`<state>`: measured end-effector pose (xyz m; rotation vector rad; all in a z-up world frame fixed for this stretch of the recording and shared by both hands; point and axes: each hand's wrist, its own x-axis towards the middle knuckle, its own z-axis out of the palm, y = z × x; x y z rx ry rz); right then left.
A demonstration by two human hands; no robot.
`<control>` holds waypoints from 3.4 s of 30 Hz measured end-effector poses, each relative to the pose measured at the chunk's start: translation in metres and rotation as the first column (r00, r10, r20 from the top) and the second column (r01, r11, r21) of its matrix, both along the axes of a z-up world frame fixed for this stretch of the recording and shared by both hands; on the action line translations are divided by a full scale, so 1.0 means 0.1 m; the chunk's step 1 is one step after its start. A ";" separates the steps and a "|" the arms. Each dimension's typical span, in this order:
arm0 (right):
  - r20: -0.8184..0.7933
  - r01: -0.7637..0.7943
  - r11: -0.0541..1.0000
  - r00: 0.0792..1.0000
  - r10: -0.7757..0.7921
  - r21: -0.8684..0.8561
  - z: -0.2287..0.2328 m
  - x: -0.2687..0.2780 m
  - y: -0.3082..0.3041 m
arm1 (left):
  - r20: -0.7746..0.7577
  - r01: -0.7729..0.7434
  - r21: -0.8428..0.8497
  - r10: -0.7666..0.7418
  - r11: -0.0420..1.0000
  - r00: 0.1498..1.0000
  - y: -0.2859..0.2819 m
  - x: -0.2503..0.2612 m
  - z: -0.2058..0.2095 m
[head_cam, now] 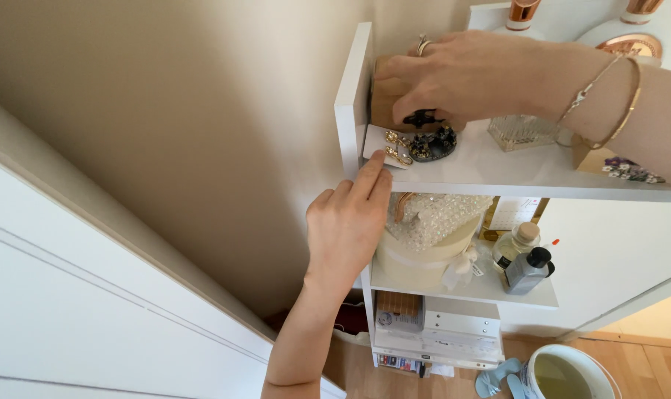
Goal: The person organizes jewelry by picking up necklaces and earrings from a tray and placing them into a wooden box on a shelf. They also move a decorative plate into a closet and handle a hair tie and sunglasses on a bedside table.
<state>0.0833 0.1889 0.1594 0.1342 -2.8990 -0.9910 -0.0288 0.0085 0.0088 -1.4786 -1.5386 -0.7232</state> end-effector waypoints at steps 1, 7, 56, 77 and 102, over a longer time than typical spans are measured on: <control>0.008 0.012 1.000 1.000 -0.012 0.006 -0.01 -0.02 -0.01 | -0.002 -0.005 0.008 0.005 1.000 1.000 0.01 0.01 0.00; 0.104 0.116 0.993 0.988 -0.117 0.017 0.01 -0.05 -0.16 | -0.011 -0.024 0.010 0.024 1.000 1.000 0.03 0.03 0.01; 0.031 -0.030 0.934 0.999 0.020 0.356 -0.12 -0.09 0.27 | -0.176 -0.156 -0.172 0.126 0.973 0.976 0.10 -0.03 0.25; 0.222 -0.328 0.648 0.944 0.242 0.688 -0.11 -0.17 0.32 | -0.391 -0.111 -0.051 0.083 0.993 0.917 0.04 -0.21 0.23; 0.099 -0.179 0.840 0.984 0.149 0.513 -0.22 -0.18 0.23 | -0.356 -0.066 0.002 0.063 0.998 0.932 0.10 -0.27 0.17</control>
